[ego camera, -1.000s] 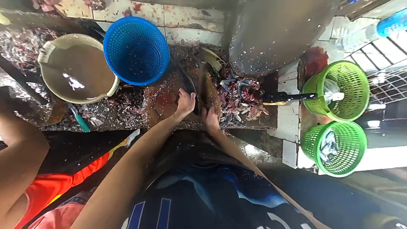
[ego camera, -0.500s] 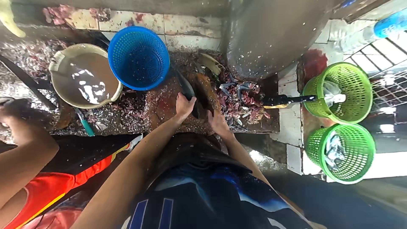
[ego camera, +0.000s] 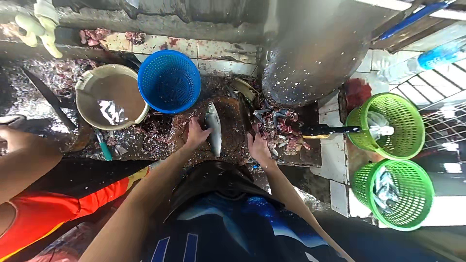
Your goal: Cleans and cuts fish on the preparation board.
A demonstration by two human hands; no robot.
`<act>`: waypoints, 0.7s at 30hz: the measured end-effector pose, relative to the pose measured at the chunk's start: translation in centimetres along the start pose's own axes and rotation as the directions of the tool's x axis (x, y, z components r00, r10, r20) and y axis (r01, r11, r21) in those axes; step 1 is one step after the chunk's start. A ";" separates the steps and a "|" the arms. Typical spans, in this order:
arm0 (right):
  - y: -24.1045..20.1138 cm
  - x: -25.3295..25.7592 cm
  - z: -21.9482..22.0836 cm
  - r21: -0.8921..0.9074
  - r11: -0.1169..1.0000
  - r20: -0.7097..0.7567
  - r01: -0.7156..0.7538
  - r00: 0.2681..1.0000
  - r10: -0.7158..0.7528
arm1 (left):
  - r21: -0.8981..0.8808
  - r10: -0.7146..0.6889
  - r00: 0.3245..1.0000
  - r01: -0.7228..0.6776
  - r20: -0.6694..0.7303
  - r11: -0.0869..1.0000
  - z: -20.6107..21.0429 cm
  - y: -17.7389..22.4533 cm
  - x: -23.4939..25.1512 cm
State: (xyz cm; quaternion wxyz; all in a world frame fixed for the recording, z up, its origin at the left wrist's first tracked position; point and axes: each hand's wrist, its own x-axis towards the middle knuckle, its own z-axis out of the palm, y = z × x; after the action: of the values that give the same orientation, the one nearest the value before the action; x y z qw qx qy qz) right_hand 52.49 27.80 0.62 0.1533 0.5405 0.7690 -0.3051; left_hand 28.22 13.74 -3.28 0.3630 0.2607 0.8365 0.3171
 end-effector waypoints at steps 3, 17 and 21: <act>-1.5 -1.8 -1.3 0.076 0.997 0.023 0.019 1.000 -0.021 | -0.017 -0.153 0.983 0.156 0.098 0.988 2.4 1.6 0.3; -4.5 -0.7 0.6 0.168 0.966 -0.281 0.198 0.949 -0.145 | 0.236 -0.135 0.970 0.086 0.204 0.968 5.8 7.9 2.6; -4.6 1.4 2.1 0.077 0.995 -0.085 0.070 0.994 -0.063 | 0.280 -0.140 0.970 0.080 0.201 0.957 6.1 7.9 2.4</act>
State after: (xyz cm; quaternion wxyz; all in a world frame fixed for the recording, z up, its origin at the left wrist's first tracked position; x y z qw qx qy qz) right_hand 47.54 26.44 -0.42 0.0894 0.5324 0.7795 -0.3177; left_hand 33.10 22.62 -1.94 0.4312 0.2939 0.8400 0.1490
